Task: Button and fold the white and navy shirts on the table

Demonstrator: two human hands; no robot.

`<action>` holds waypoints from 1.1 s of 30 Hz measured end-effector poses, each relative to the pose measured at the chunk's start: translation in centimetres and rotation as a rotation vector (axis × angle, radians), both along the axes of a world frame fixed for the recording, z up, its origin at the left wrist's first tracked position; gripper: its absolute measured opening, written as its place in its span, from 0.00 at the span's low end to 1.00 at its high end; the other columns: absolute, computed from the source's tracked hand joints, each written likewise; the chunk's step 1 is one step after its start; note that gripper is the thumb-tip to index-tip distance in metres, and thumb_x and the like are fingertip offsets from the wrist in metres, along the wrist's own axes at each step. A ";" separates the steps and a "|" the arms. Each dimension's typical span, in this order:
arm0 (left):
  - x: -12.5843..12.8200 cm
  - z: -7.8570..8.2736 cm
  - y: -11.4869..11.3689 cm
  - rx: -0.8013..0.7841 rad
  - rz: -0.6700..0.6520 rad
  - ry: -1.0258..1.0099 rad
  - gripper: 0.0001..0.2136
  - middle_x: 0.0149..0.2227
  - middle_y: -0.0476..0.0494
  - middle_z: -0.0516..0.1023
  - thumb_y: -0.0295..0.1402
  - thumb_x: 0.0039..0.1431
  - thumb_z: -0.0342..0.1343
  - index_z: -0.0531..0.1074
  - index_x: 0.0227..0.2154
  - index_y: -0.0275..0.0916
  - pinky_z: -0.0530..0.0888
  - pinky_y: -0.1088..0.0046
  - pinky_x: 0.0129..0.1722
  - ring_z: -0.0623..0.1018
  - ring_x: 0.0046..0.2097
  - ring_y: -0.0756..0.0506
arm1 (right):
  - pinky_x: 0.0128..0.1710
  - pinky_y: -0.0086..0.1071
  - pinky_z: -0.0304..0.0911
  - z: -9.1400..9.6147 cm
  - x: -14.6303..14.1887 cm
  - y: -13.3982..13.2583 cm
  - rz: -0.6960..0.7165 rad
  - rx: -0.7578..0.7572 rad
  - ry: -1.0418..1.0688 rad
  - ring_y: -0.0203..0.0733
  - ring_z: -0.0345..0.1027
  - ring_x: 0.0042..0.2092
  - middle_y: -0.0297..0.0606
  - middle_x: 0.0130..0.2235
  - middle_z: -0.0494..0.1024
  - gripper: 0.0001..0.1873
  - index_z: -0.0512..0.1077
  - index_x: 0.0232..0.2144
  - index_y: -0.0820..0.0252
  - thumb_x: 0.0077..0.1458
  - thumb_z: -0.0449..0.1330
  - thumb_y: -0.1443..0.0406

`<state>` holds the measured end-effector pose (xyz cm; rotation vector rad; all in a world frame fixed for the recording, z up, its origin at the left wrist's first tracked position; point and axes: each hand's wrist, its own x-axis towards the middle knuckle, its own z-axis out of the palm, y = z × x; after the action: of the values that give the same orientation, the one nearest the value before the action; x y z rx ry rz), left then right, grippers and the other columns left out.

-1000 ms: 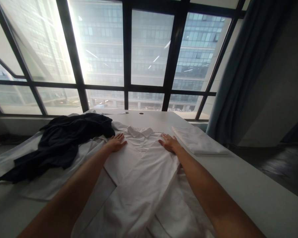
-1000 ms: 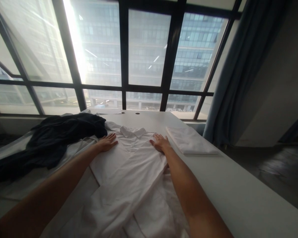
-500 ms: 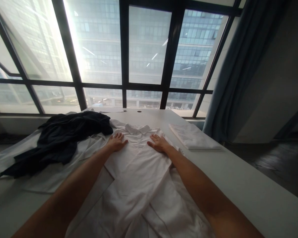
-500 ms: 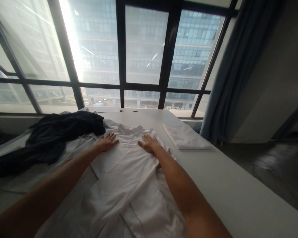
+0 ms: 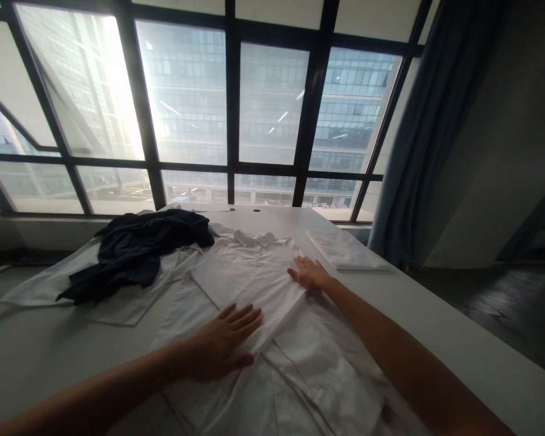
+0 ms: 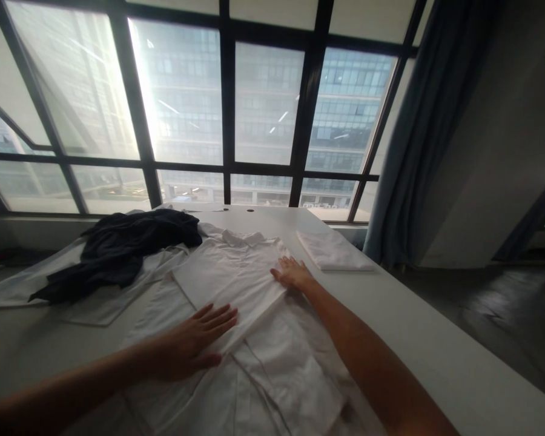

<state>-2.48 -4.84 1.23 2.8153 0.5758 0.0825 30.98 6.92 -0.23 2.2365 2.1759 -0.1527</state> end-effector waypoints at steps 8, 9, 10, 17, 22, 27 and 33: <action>-0.2 0.2 0.0 -0.020 -0.021 0.017 0.34 0.71 0.43 0.39 0.56 0.66 0.40 0.45 0.70 0.50 0.39 0.49 0.67 0.40 0.71 0.35 | 0.68 0.51 0.28 -0.9 1.3 -1.0 -0.024 -0.042 0.047 0.44 0.27 0.72 0.38 0.72 0.37 0.41 0.41 0.70 0.58 0.64 0.34 0.43; -0.3 0.1 0.3 -0.016 -0.034 0.011 0.34 0.71 0.44 0.38 0.57 0.65 0.42 0.45 0.70 0.51 0.40 0.49 0.67 0.39 0.71 0.34 | 0.68 0.51 0.28 -0.9 1.3 -0.7 -0.026 -0.040 0.048 0.44 0.27 0.72 0.38 0.72 0.36 0.41 0.41 0.70 0.58 0.64 0.34 0.43; -0.4 0.1 0.8 -0.012 -0.043 0.006 0.35 0.71 0.44 0.37 0.57 0.64 0.43 0.46 0.69 0.51 0.40 0.48 0.67 0.39 0.70 0.33 | 0.67 0.51 0.28 -1.0 1.4 -0.3 -0.029 -0.038 0.050 0.44 0.27 0.72 0.38 0.72 0.36 0.41 0.41 0.71 0.58 0.64 0.34 0.43; 0.4 -0.7 4.7 0.027 -0.022 0.004 0.36 0.71 0.43 0.38 0.59 0.62 0.45 0.47 0.69 0.53 0.41 0.45 0.66 0.38 0.70 0.31 | 0.67 0.50 0.32 -0.8 2.4 3.2 -0.030 -0.016 0.034 0.45 0.31 0.71 0.41 0.72 0.40 0.41 0.43 0.70 0.58 0.63 0.34 0.43; 1.2 -0.5 6.8 0.040 0.034 0.011 0.35 0.71 0.43 0.41 0.60 0.63 0.42 0.49 0.69 0.53 0.41 0.47 0.67 0.39 0.71 0.33 | 0.66 0.51 0.23 0.9 -0.2 4.1 -0.042 0.254 -0.191 0.57 0.43 0.68 0.57 0.65 0.59 0.36 0.58 0.65 0.71 0.64 0.42 0.51; 1.3 0.0 7.5 0.033 0.048 0.012 0.37 0.71 0.41 0.41 0.59 0.63 0.43 0.48 0.69 0.48 0.42 0.51 0.67 0.40 0.71 0.36 | 0.66 0.49 0.29 2.2 -6.0 0.7 0.010 0.345 -0.084 0.54 0.53 0.64 0.54 0.62 0.66 0.31 0.61 0.63 0.67 0.66 0.42 0.55; 0.7 -0.2 6.2 0.103 0.263 -0.060 0.34 0.71 0.38 0.44 0.55 0.68 0.33 0.44 0.70 0.41 0.45 0.55 0.67 0.43 0.71 0.39 | 0.67 0.46 0.33 1.8 -8.0 -6.6 0.288 0.146 0.087 0.49 0.38 0.70 0.44 0.70 0.49 0.38 0.53 0.68 0.59 0.65 0.39 0.45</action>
<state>-1.76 1.36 1.02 2.8068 0.9491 0.2527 22.95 0.32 1.59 1.9848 2.6030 -0.0897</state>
